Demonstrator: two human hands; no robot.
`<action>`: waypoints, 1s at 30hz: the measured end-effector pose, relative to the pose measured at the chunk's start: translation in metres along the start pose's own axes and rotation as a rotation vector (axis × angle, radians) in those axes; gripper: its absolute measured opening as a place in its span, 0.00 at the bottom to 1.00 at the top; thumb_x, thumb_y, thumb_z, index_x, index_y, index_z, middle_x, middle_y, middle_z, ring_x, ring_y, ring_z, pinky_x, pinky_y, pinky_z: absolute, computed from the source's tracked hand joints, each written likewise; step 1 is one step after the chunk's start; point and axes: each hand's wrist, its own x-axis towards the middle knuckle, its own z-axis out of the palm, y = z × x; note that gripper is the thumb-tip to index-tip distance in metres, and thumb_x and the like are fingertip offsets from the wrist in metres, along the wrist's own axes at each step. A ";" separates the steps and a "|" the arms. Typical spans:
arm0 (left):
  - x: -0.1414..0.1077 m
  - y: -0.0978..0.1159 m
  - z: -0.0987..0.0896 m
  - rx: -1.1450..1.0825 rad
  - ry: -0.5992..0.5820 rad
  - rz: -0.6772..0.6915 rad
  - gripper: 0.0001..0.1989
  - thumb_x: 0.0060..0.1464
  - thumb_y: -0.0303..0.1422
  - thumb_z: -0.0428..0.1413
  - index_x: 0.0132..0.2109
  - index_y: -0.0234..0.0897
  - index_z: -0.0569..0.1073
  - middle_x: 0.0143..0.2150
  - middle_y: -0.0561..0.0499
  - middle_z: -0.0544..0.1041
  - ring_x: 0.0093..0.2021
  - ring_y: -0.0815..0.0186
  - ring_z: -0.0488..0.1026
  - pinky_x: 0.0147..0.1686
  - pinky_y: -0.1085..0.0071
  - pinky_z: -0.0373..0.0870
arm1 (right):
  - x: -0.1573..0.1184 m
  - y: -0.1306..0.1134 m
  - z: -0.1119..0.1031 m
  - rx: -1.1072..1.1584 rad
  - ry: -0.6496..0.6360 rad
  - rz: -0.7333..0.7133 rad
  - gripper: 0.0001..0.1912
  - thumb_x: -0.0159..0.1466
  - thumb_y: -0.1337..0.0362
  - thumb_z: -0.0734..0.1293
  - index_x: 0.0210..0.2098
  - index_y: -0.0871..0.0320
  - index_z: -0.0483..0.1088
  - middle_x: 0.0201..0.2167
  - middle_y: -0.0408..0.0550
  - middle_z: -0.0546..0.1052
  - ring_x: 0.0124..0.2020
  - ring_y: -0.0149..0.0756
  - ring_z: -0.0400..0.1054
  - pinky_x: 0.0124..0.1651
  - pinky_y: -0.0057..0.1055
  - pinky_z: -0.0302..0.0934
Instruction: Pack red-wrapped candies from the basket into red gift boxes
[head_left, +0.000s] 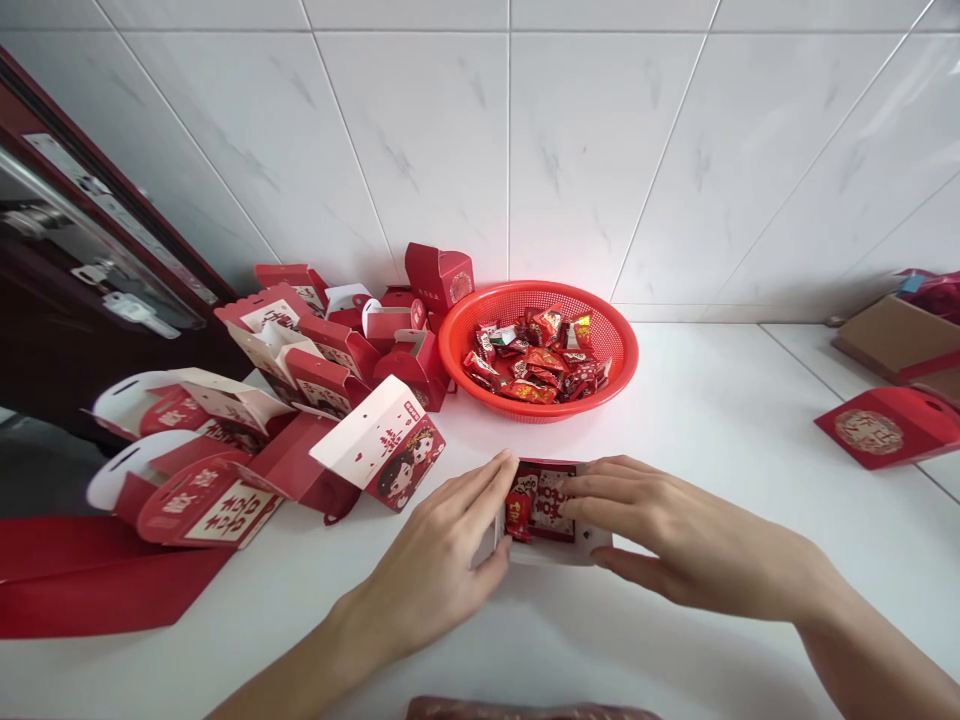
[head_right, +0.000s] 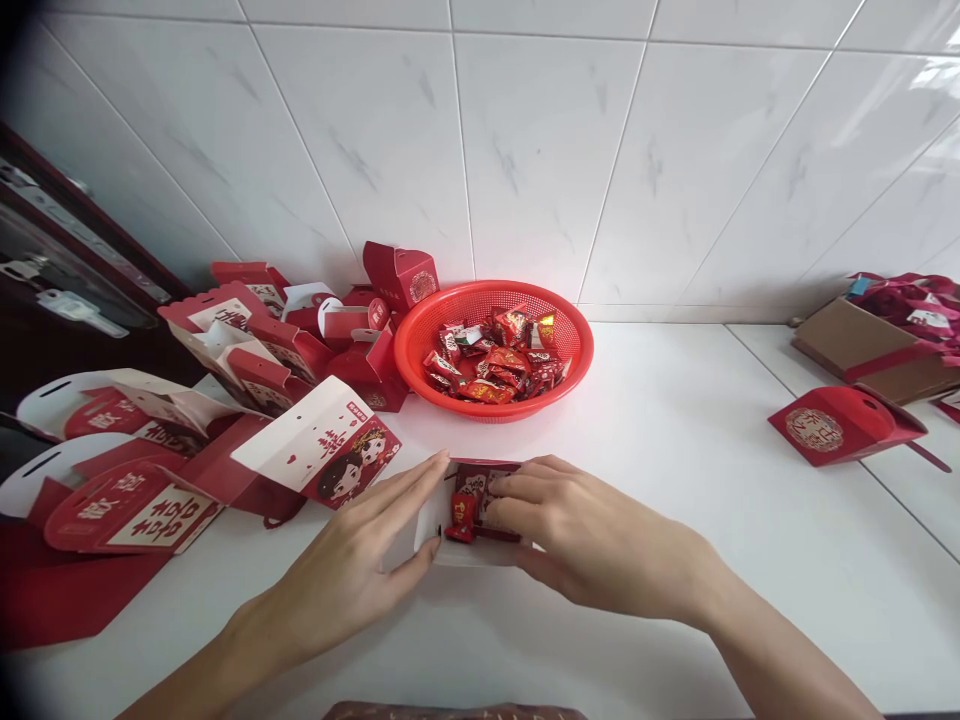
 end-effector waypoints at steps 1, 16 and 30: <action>0.000 0.000 -0.001 -0.007 -0.002 -0.005 0.36 0.62 0.24 0.54 0.75 0.36 0.56 0.68 0.39 0.73 0.65 0.54 0.74 0.62 0.61 0.76 | -0.001 0.001 0.001 0.008 -0.003 -0.011 0.10 0.71 0.69 0.64 0.46 0.54 0.77 0.44 0.52 0.80 0.47 0.42 0.75 0.52 0.39 0.69; 0.010 -0.012 0.003 -0.234 -0.134 -0.214 0.30 0.61 0.28 0.55 0.70 0.40 0.66 0.68 0.44 0.73 0.66 0.55 0.72 0.65 0.58 0.72 | 0.004 0.018 0.024 -0.023 0.292 -0.094 0.18 0.68 0.75 0.63 0.56 0.57 0.71 0.52 0.55 0.80 0.55 0.47 0.75 0.54 0.44 0.73; 0.037 -0.022 -0.001 -0.390 -0.297 -0.187 0.31 0.64 0.49 0.59 0.70 0.50 0.67 0.72 0.43 0.63 0.70 0.49 0.65 0.65 0.54 0.71 | 0.016 0.045 0.059 0.303 0.433 0.014 0.22 0.67 0.61 0.74 0.59 0.51 0.71 0.63 0.56 0.74 0.62 0.48 0.71 0.61 0.46 0.71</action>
